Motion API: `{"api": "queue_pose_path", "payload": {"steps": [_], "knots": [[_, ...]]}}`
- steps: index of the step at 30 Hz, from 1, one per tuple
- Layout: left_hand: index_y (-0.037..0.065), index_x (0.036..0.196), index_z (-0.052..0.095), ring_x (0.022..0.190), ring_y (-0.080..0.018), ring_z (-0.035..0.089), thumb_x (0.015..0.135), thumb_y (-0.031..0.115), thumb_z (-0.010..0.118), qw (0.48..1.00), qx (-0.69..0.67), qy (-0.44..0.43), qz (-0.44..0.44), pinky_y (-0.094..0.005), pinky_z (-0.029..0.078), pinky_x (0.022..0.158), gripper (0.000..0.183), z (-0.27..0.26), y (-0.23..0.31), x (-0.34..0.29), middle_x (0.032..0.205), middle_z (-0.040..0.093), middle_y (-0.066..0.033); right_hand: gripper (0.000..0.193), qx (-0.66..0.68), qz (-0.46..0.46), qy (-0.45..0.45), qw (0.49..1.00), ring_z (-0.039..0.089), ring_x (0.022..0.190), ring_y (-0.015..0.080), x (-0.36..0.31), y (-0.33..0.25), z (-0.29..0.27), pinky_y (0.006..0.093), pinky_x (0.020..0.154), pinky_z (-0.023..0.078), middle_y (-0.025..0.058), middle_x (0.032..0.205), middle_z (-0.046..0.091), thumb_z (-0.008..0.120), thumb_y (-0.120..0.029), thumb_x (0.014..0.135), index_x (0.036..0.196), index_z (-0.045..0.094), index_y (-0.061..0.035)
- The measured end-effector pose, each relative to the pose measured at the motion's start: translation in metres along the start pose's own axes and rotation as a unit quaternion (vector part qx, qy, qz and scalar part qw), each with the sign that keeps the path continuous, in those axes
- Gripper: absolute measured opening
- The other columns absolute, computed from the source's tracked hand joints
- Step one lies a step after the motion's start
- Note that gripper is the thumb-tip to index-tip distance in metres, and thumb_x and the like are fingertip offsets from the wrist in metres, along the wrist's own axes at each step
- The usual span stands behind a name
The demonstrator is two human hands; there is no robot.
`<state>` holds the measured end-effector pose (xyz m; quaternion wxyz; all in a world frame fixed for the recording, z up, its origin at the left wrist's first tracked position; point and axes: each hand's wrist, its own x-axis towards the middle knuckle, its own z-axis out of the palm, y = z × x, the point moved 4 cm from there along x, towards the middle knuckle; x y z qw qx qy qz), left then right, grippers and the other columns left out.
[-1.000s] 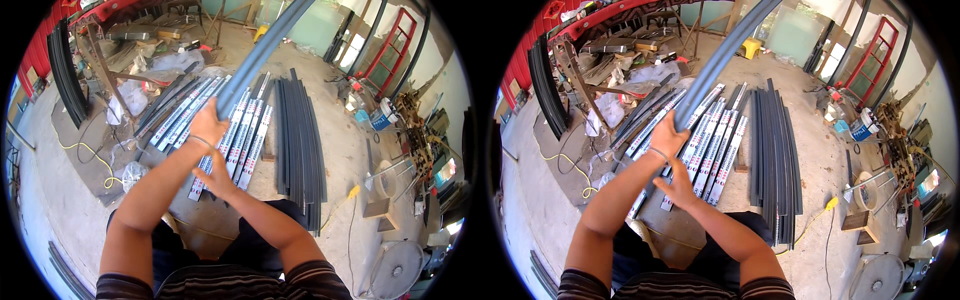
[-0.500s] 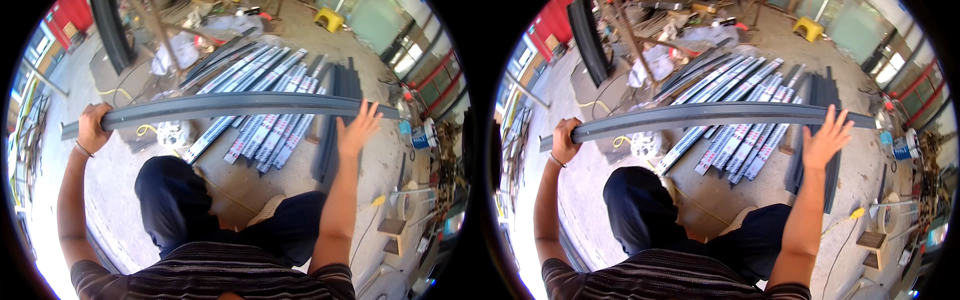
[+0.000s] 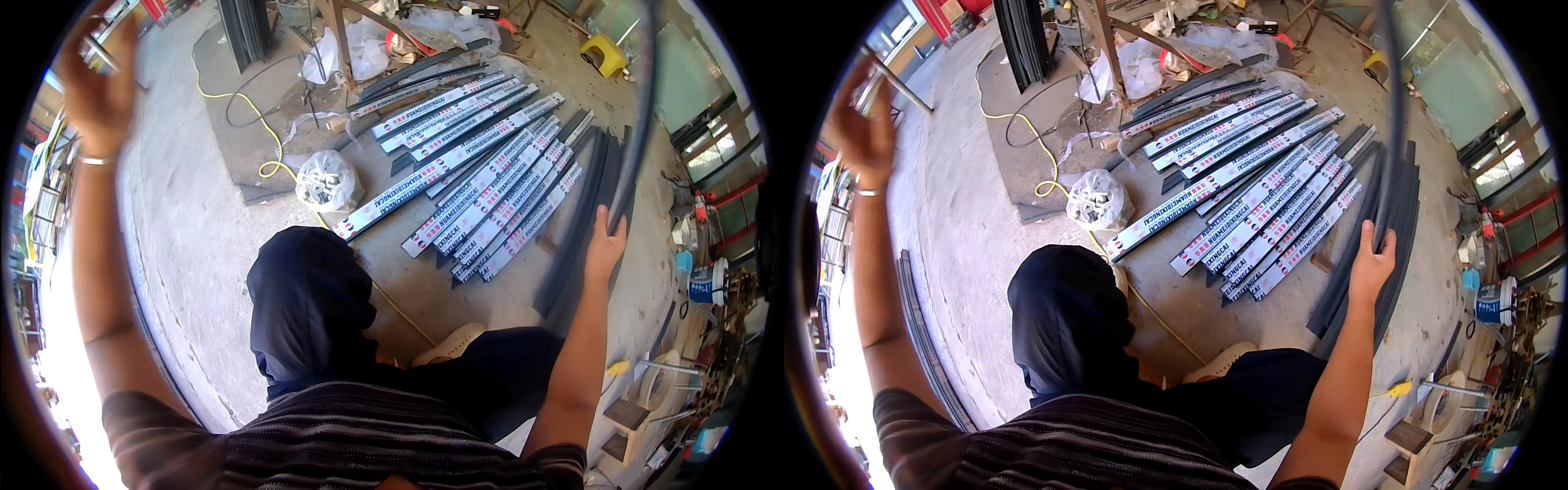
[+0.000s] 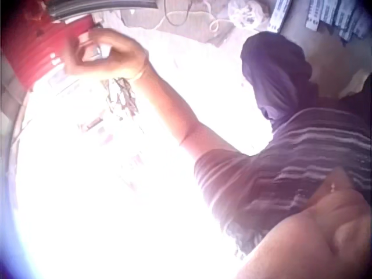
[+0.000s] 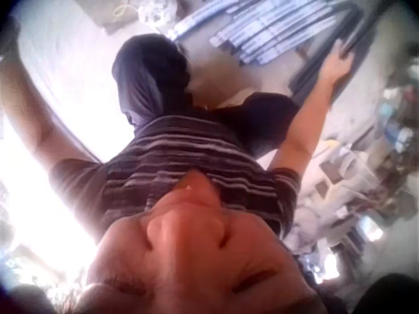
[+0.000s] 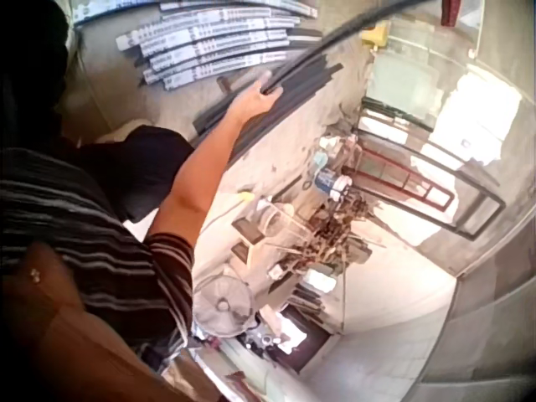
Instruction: The person attaches plastic end caps to metal sliding tracks by pressing them onto the ends of the tracks by hand.
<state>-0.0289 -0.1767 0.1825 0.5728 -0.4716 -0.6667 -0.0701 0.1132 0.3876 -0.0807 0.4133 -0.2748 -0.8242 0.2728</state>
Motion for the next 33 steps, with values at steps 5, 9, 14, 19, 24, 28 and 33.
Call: {"api": "queue_pose_path", "payload": {"steps": [5,9,14,19,24,28,33], "knots": [[0.004,0.096,0.062,0.081,-0.0299,0.064,0.078,-0.002,0.058,0.855,-0.184,-0.325,-0.361,-0.0354,0.051,0.073,0.019,0.112,0.06,-0.189,0.091,0.066,-0.012,0.034,0.277,0.045,-0.042,0.959,0.052,0.058,0.0091,-0.004,-0.057,0.013,0.022,0.056,0.043,0.0051,0.071,0.058,0.061,-0.021,0.091,0.113,0.049,0.0025],[0.008,0.092,0.067,0.078,-0.0303,0.065,0.079,0.011,0.057,0.7,-0.178,-0.571,-0.39,-0.0394,0.051,0.074,0.016,0.183,0.114,-0.35,0.085,0.067,-0.0149,0.033,0.332,0.065,-0.06,0.939,0.05,0.052,0.0109,-0.007,-0.059,0.027,0.0256,0.05,0.043,0.0065,0.068,0.054,0.057,-0.019,0.094,0.116,0.044,0.0018],[0.008,0.097,0.067,0.097,-0.034,0.063,0.082,0.018,0.057,0.572,-0.084,-0.618,-0.533,-0.0422,0.049,0.085,0.021,0.233,0.149,-0.458,0.096,0.067,-0.0184,0.032,0.385,0.12,-0.046,0.914,0.045,0.046,0.0137,-0.01,-0.082,0.033,0.0299,0.043,0.041,0.0062,0.064,0.049,0.055,-0.02,0.094,0.117,0.044,-0.0006],[0.007,0.111,0.055,0.103,-0.0378,0.06,0.085,0.027,0.058,0.54,-0.025,-0.64,-0.546,-0.0451,0.05,0.085,0.033,0.246,0.159,-0.493,0.114,0.059,-0.0184,0.03,0.425,0.171,-0.075,0.886,0.043,0.046,0.013,-0.011,-0.086,0.049,0.0289,0.044,0.038,0.0057,0.066,0.048,0.056,-0.021,0.094,0.116,0.047,-0.0021],[0.008,0.101,0.064,0.089,-0.0346,0.065,0.08,0.029,0.065,0.562,0.002,-0.635,-0.531,-0.0446,0.053,0.075,0.03,0.227,0.132,-0.464,0.099,0.067,-0.0145,0.029,0.462,0.213,-0.09,0.856,0.043,0.046,0.0118,-0.009,-0.081,0.048,0.0276,0.043,0.038,0.0042,0.065,0.047,0.058,-0.024,0.093,0.114,0.049,-0.0054],[0.007,0.105,0.065,0.075,-0.0142,0.064,0.08,0.028,0.071,0.428,-0.262,-0.533,-0.681,-0.0276,0.052,0.06,0.033,0.208,0.121,-0.377,0.087,0.067,-0.0073,0.029,0.546,0.248,-0.119,0.792,0.04,0.047,0.0105,-0.004,-0.076,0.048,0.0264,0.041,0.035,0.0031,0.065,0.047,0.06,-0.024,0.092,0.112,0.05,-0.0055],[0.004,0.1,0.062,0.07,-0.0072,0.058,0.089,0.021,0.063,0.415,-0.561,-0.408,-0.589,-0.0212,0.047,0.056,0.02,0.2,0.155,-0.167,0.089,0.064,-0.0007,0.016,0.589,0.281,-0.122,0.748,0.041,0.046,0.0115,-0.002,-0.063,0.038,0.0264,0.04,0.036,0.001,0.06,0.045,0.061,-0.021,0.091,0.094,0.052,-0.0078]]}}
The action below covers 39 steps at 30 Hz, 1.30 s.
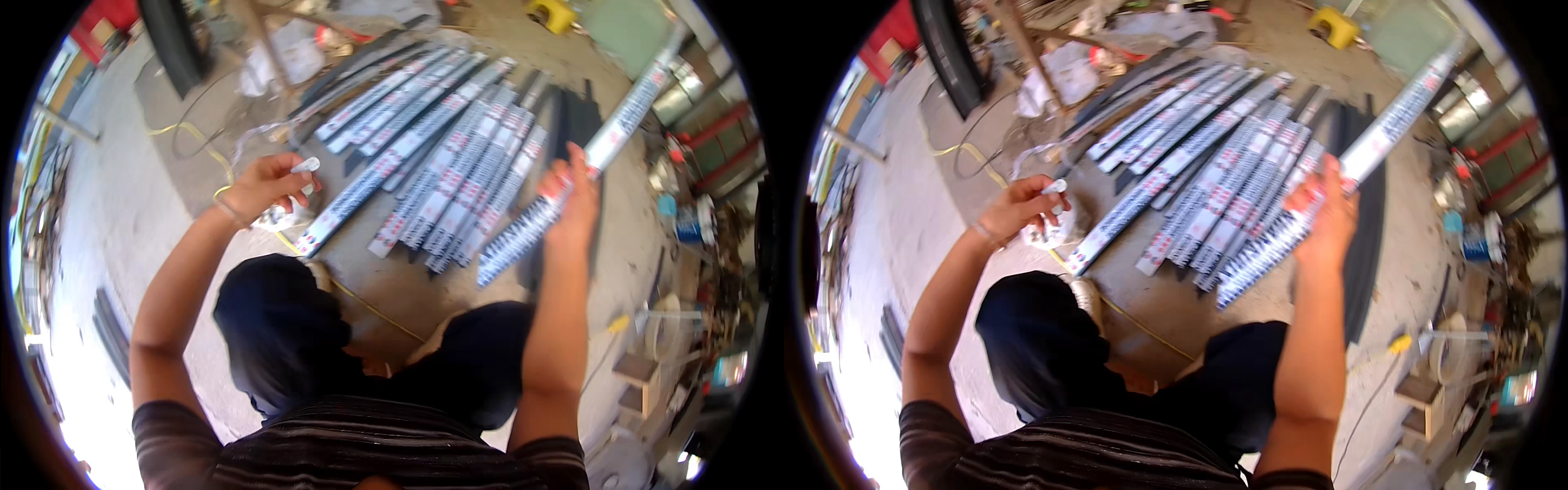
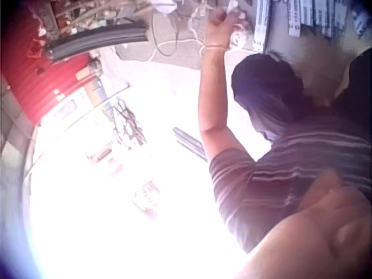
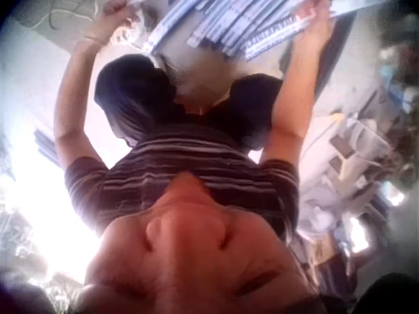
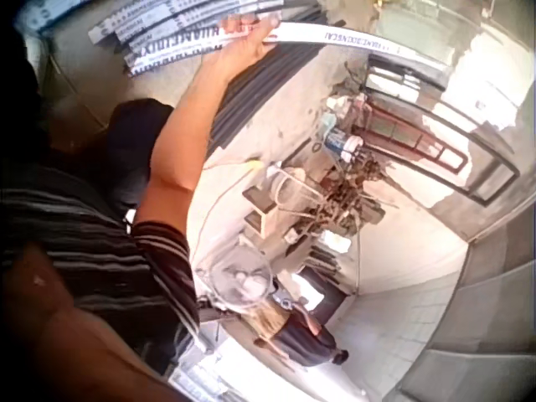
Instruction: The person attaches plastic end caps to metal sliding tracks by pressing them onto the ends of the tracks by hand.
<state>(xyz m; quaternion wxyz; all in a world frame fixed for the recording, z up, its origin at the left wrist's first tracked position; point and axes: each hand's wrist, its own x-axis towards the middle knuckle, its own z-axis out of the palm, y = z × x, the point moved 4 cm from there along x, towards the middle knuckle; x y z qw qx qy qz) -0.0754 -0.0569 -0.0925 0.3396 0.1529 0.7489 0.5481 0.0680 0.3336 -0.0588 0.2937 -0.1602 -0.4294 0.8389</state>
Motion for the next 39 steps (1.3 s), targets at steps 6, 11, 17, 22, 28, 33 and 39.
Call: {"api": "queue_pose_path", "payload": {"steps": [6,11,17,22,28,33,39], "knots": [[0.005,0.099,0.066,0.051,0.0013,0.041,0.086,0.02,0.069,0.984,-0.044,-0.053,0.162,-0.0158,0.027,0.043,0.02,0.123,0.122,-0.04,0.07,0.061,0.0032,0.021,0.124,0.027,0.02,0.992,0.039,0.051,0.0102,-0.007,-0.017,-0.017,0.0248,0.047,0.036,0.0032,0.067,0.045,0.059,-0.021,0.093,0.104,0.05,-0.0049],[0.003,0.098,0.065,0.065,-0.0026,0.053,0.087,0.016,0.068,0.976,-0.137,-0.101,0.134,-0.018,0.044,0.058,0.017,0.181,0.094,-0.037,0.081,0.065,0.0007,0.02,0.166,0.044,0.026,0.985,0.039,0.052,0.0107,-0.006,-0.017,-0.03,0.0255,0.047,0.037,0.0042,0.067,0.045,0.056,-0.02,0.094,0.102,0.048,-0.0038],[0.003,0.104,0.063,0.065,-0.0053,0.055,0.089,0.017,0.065,0.967,-0.167,-0.181,0.065,-0.0193,0.045,0.059,0.02,0.209,0.071,-0.028,0.076,0.062,0.0012,0.02,0.173,0.034,0.058,0.983,0.039,0.053,0.0106,-0.01,-0.024,-0.031,0.0256,0.048,0.037,0.0039,0.068,0.043,0.056,-0.019,0.094,0.102,0.046,-0.0032],[0.003,0.105,0.06,0.072,-0.0097,0.059,0.089,0.014,0.063,0.965,-0.156,-0.21,0.011,-0.0236,0.049,0.065,0.019,0.207,0.063,-0.025,0.087,0.063,-0.0041,0.02,0.161,0.029,0.063,0.984,0.039,0.052,0.0106,-0.008,-0.023,-0.028,0.0257,0.047,0.037,0.0037,0.067,0.043,0.057,-0.019,0.094,0.102,0.046,-0.0038],[0.003,0.113,0.056,0.096,-0.0138,0.059,0.09,0.013,0.062,0.941,-0.266,-0.202,0.052,-0.0261,0.049,0.074,0.026,0.206,0.054,-0.021,0.105,0.06,-0.0077,0.018,0.157,0.017,0.041,0.987,0.04,0.052,0.0106,-0.005,-0.021,-0.027,0.026,0.047,0.037,0.0034,0.066,0.045,0.058,-0.019,0.093,0.1,0.049,-0.0043],[0.001,0.116,0.053,0.09,-0.0131,0.06,0.09,0.011,0.063,0.956,-0.245,-0.136,0.088,-0.026,0.05,0.077,0.03,0.206,0.057,-0.02,0.105,0.061,-0.0099,0.018,0.161,0.03,0.032,0.986,0.04,0.052,0.0106,-0.003,-0.018,-0.025,0.0254,0.047,0.036,0.0034,0.066,0.045,0.058,-0.019,0.093,0.1,0.049,-0.0042],[0.0,0.103,0.053,0.086,-0.0196,0.066,0.086,0.007,0.066,0.951,-0.27,-0.149,0.012,-0.0282,0.056,0.074,0.022,0.211,0.06,-0.024,0.098,0.064,-0.0113,0.018,0.17,0.049,0.01,0.984,0.041,0.052,0.0105,0.004,-0.01,-0.032,0.0268,0.047,0.039,0.0025,0.067,0.046,0.057,-0.021,0.093,0.1,0.046,-0.0078]]}}
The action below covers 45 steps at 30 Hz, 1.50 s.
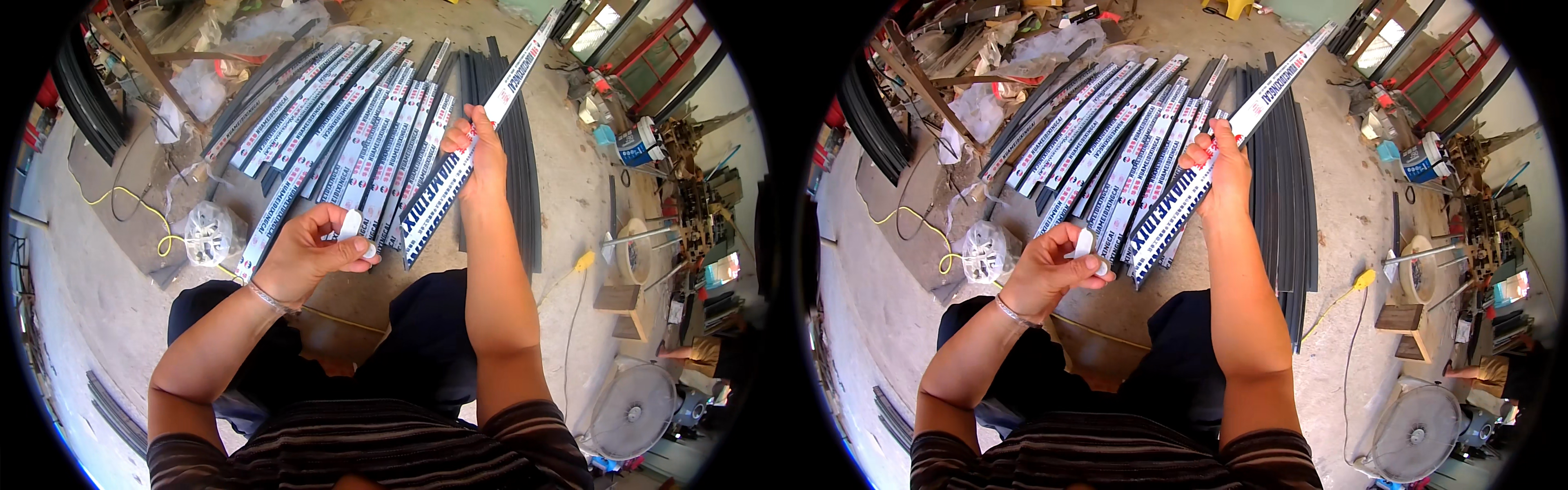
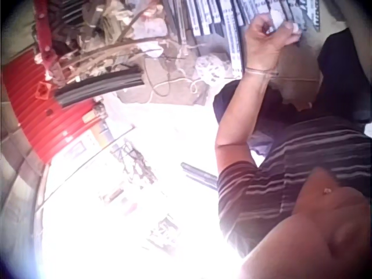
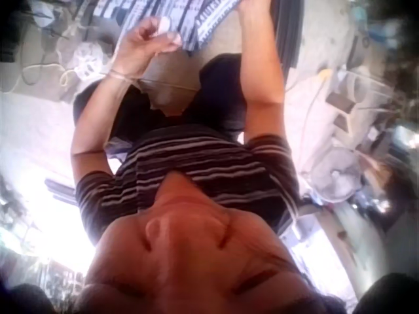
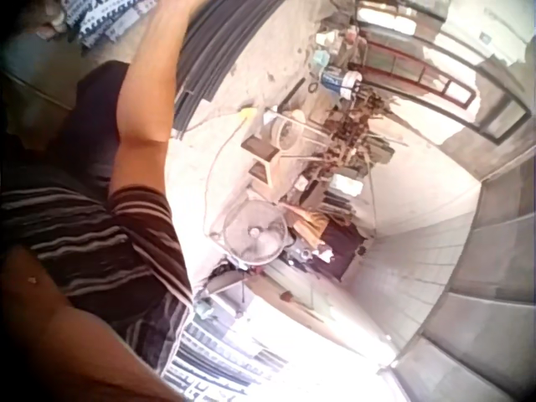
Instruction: The person attaches plastic end caps to metal sliding tracks by pressing them onto the ends of the tracks by hand.
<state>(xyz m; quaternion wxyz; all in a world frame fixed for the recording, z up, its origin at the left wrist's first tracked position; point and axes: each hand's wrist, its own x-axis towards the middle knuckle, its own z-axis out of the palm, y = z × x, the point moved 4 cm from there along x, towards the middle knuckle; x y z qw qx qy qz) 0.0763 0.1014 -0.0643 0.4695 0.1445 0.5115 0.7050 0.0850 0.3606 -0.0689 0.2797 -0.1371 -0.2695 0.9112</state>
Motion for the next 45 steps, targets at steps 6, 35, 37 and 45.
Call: {"api": "queue_pose_path", "payload": {"steps": [6,35,37,45], "knots": [[0.001,0.096,0.054,0.085,-0.0233,0.069,0.084,0.005,0.068,1.0,-0.011,0.014,-0.024,-0.0279,0.058,0.07,0.019,0.008,-0.003,0.0,0.09,0.066,-0.0131,0.02,-0.007,-0.015,0.021,1.0,0.039,0.052,0.0106,-0.006,0.004,0.013,0.0251,0.047,0.036,0.0034,0.066,0.043,0.055,-0.019,0.094,0.103,0.046,-0.003],[-0.001,0.097,0.059,0.059,-0.0129,0.064,0.091,0.02,0.062,0.979,0.177,-0.059,-0.08,-0.0219,0.051,0.053,0.022,0.006,-0.006,0.004,0.075,0.066,-0.0096,0.023,-0.079,-0.075,-0.034,0.993,0.041,0.052,0.011,-0.02,-0.002,0.023,0.0263,0.047,0.036,0.0042,0.068,0.048,0.055,-0.026,0.095,0.106,0.051,-0.007],[0.0,0.092,0.061,0.057,-0.0114,0.063,0.092,0.02,0.061,0.977,0.188,-0.064,-0.08,-0.0211,0.049,0.051,0.02,0.007,-0.01,0.004,0.074,0.066,-0.0083,0.023,-0.085,-0.072,-0.03,0.993,0.041,0.052,0.011,-0.023,0.001,0.025,0.0261,0.047,0.036,0.0044,0.068,0.049,0.055,-0.027,0.095,0.107,0.051,-0.007],[0.0,0.09,0.063,0.055,-0.0098,0.061,0.091,0.019,0.063,0.975,0.194,-0.059,-0.085,-0.0208,0.048,0.049,0.019,0.005,-0.013,0.002,0.073,0.066,-0.0072,0.027,-0.092,-0.07,-0.067,0.991,0.041,0.052,0.0103,-0.03,0.001,0.032,0.0263,0.047,0.036,0.0044,0.068,0.049,0.053,-0.03,0.096,0.111,0.05,-0.0084]]}}
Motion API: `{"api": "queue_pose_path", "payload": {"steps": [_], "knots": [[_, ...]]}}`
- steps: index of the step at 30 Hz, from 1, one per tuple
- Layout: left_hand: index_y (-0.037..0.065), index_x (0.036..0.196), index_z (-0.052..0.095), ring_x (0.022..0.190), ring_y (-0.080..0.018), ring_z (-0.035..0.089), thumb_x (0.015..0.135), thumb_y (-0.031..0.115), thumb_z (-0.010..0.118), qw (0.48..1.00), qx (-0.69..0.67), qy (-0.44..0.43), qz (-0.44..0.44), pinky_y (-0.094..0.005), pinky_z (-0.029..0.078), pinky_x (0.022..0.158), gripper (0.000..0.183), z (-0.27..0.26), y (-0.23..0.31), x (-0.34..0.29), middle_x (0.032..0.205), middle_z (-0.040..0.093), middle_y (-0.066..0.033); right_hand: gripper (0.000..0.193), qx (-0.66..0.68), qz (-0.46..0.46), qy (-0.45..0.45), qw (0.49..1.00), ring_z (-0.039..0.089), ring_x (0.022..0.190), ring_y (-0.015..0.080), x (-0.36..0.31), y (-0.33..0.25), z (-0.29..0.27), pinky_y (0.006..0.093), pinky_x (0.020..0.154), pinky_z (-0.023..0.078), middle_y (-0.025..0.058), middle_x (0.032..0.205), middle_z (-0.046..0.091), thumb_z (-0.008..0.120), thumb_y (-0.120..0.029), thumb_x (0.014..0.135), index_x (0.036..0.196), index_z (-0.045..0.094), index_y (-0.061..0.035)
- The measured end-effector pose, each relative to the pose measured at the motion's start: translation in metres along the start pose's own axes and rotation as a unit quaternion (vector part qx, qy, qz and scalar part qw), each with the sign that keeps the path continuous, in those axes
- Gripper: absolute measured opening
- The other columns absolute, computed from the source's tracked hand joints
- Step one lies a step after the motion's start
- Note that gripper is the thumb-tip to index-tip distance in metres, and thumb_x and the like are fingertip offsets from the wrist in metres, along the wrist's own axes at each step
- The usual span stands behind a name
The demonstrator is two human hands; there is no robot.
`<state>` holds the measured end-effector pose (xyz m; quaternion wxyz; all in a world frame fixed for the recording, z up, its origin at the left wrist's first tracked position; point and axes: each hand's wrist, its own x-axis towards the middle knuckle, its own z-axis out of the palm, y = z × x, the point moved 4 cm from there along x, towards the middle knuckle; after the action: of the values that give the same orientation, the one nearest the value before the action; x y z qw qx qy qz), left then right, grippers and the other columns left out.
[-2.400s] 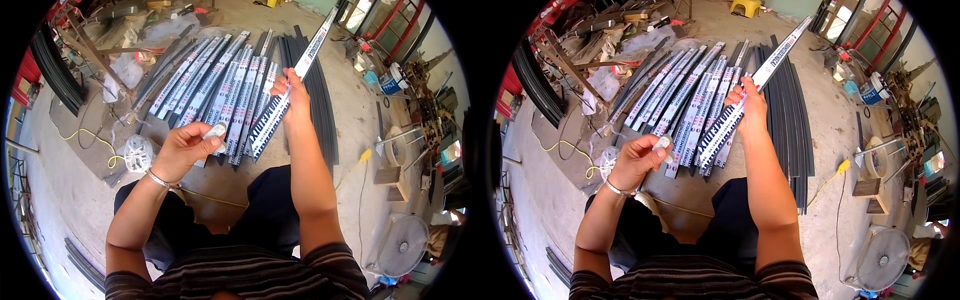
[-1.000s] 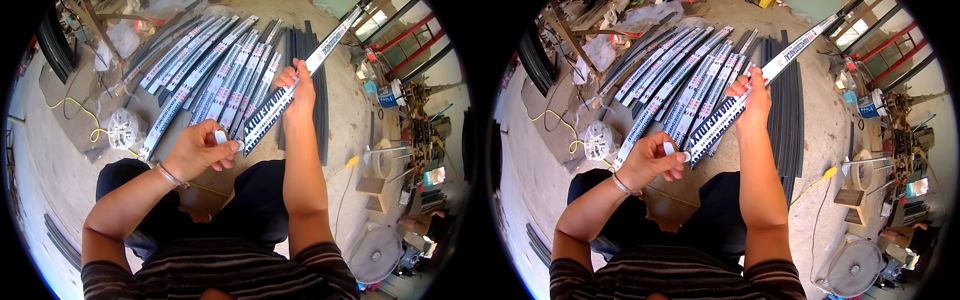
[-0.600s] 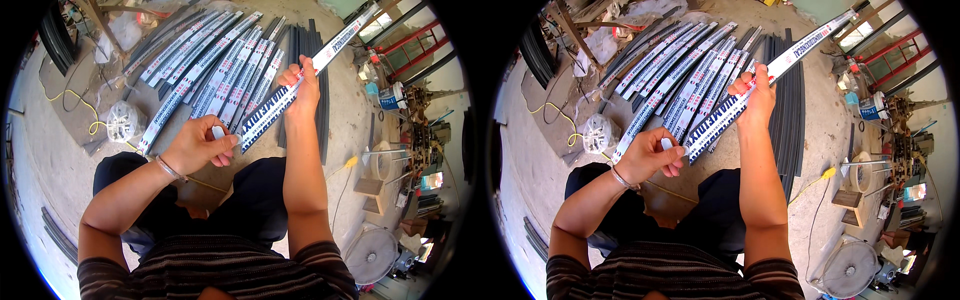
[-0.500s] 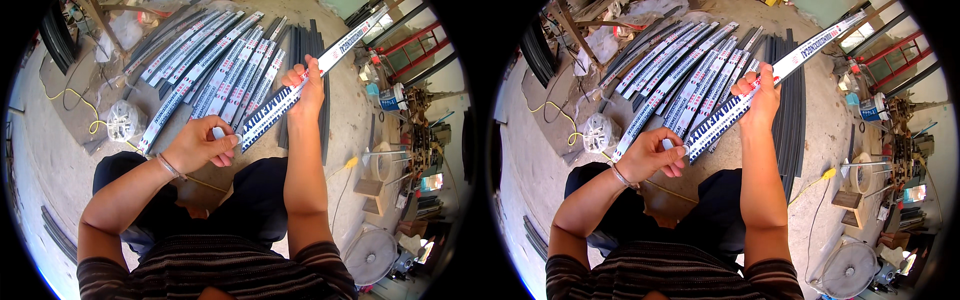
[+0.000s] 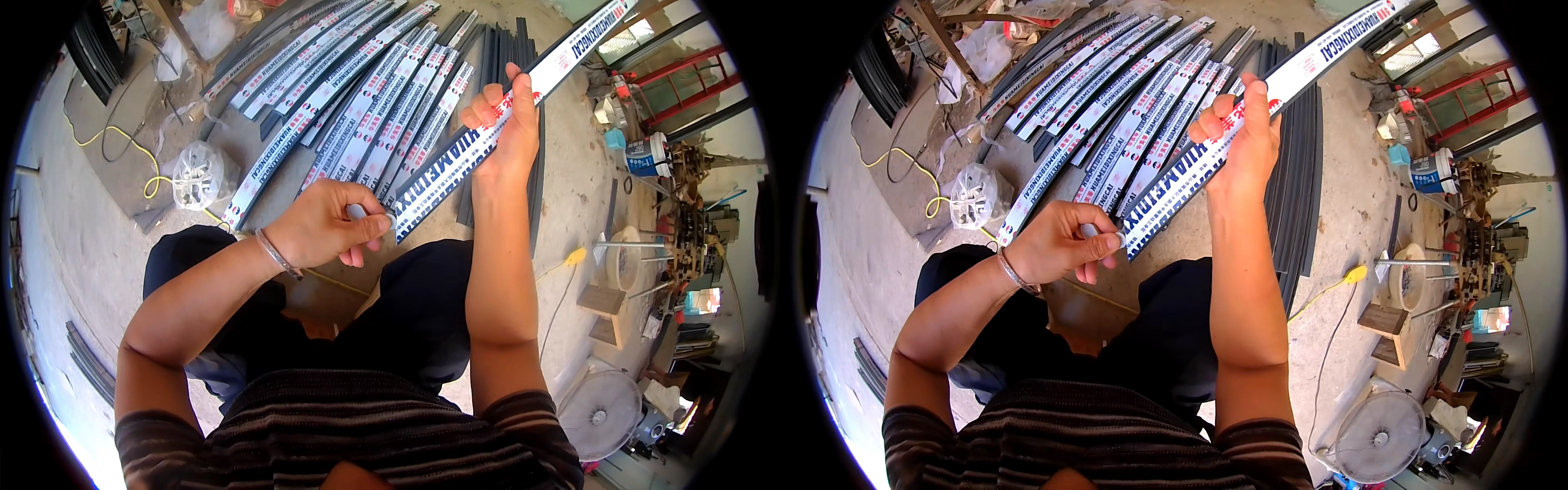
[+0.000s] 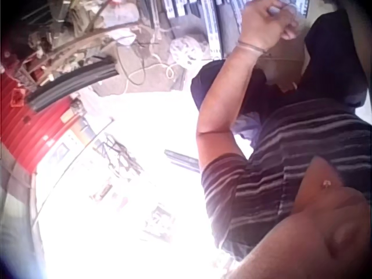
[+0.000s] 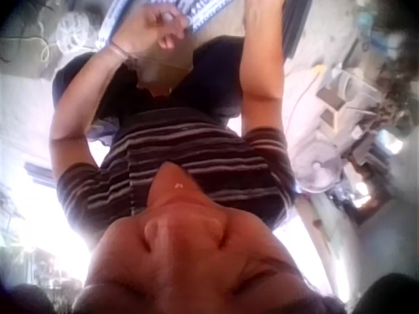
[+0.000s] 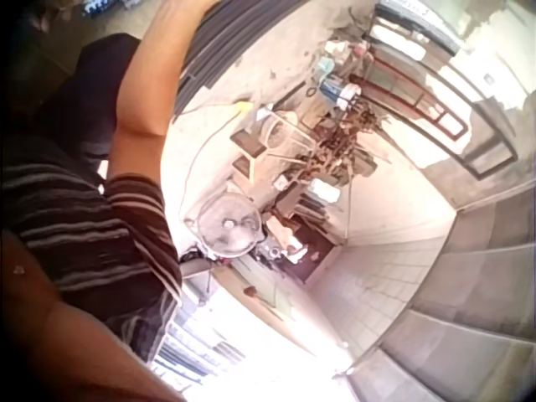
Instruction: The person attaches plastic end caps to metal sliding tracks by pressing them onto the ends of the tracks by hand.
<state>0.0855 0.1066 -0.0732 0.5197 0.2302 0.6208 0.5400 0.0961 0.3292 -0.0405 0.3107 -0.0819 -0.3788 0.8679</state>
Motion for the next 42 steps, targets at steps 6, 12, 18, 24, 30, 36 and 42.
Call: {"api": "queue_pose_path", "payload": {"steps": [6,12,18,24,30,36,42], "knots": [[-0.001,0.089,0.063,0.053,-0.0095,0.059,0.09,0.018,0.064,1.0,0.018,-0.006,-0.01,-0.0213,0.048,0.049,0.019,0.002,-0.01,-0.003,0.071,0.065,-0.0073,0.026,-0.009,0.034,-0.014,0.999,0.04,0.051,0.0115,-0.008,0.011,0.008,0.0268,0.045,0.035,0.0048,0.067,0.049,0.051,-0.031,0.096,0.111,0.051,-0.0093],[-0.004,0.087,0.062,0.053,-0.0098,0.06,0.089,0.011,0.062,1.0,0.007,0.009,-0.005,-0.0216,0.049,0.049,0.016,0.003,-0.013,-0.007,0.071,0.064,-0.0067,0.027,-0.029,0.029,-0.024,0.999,0.042,0.051,0.0125,-0.013,0.012,0.018,0.0276,0.045,0.036,0.0061,0.067,0.049,0.051,-0.031,0.096,0.112,0.05,-0.009],[-0.003,0.097,0.06,0.06,-0.0097,0.061,0.089,0.012,0.064,1.0,-0.017,0.022,0.003,-0.0216,0.05,0.054,0.018,0.001,-0.014,-0.005,0.077,0.065,-0.0067,0.026,-0.049,-0.003,0.004,0.999,0.042,0.05,0.013,-0.006,0.012,0.009,0.0281,0.045,0.037,0.0064,0.066,0.049,0.051,-0.029,0.096,0.111,0.048,-0.0078],[0.0,0.106,0.056,0.072,-0.0148,0.064,0.08,0.01,0.071,0.947,0.219,0.008,0.235,-0.0264,0.051,0.065,0.032,-0.014,0.017,-0.017,0.085,0.064,-0.0083,0.022,-0.05,0.023,0.068,0.996,0.04,0.05,0.012,-0.001,0.004,-0.002,0.0277,0.046,0.036,0.0053,0.066,0.048,0.049,-0.026,0.097,0.105,0.05,-0.0052],[0.003,0.098,0.061,0.073,-0.0158,0.062,0.075,0.015,0.076,0.917,0.252,-0.039,0.308,-0.0272,0.05,0.066,0.03,-0.012,0.026,-0.019,0.086,0.062,-0.0064,0.021,0.025,0.065,0.062,0.996,0.041,0.05,0.0111,0.004,0.011,-0.015,0.0262,0.046,0.035,0.0041,0.065,0.048,0.049,-0.024,0.097,0.1,0.053,-0.0042],[0.004,0.09,0.065,0.069,-0.022,0.061,0.069,0.021,0.08,0.925,0.239,-0.026,0.294,-0.0304,0.046,0.062,0.03,-0.011,0.024,-0.023,0.08,0.063,-0.0053,0.02,0.002,0.105,0.065,0.992,0.041,0.05,0.0108,-0.002,0.027,-0.01,0.0258,0.045,0.036,0.0034,0.066,0.048,0.051,-0.025,0.096,0.098,0.054,-0.0054],[0.004,0.093,0.063,0.071,-0.0177,0.062,0.073,0.018,0.077,0.918,0.238,-0.021,0.316,-0.0282,0.048,0.061,0.028,-0.013,0.019,-0.026,0.084,0.064,-0.0068,0.021,0.014,0.094,0.05,0.994,0.04,0.05,0.0107,-0.004,0.024,-0.003,0.0255,0.045,0.036,0.004,0.067,0.047,0.048,-0.026,0.097,0.101,0.051,-0.0053]]}}
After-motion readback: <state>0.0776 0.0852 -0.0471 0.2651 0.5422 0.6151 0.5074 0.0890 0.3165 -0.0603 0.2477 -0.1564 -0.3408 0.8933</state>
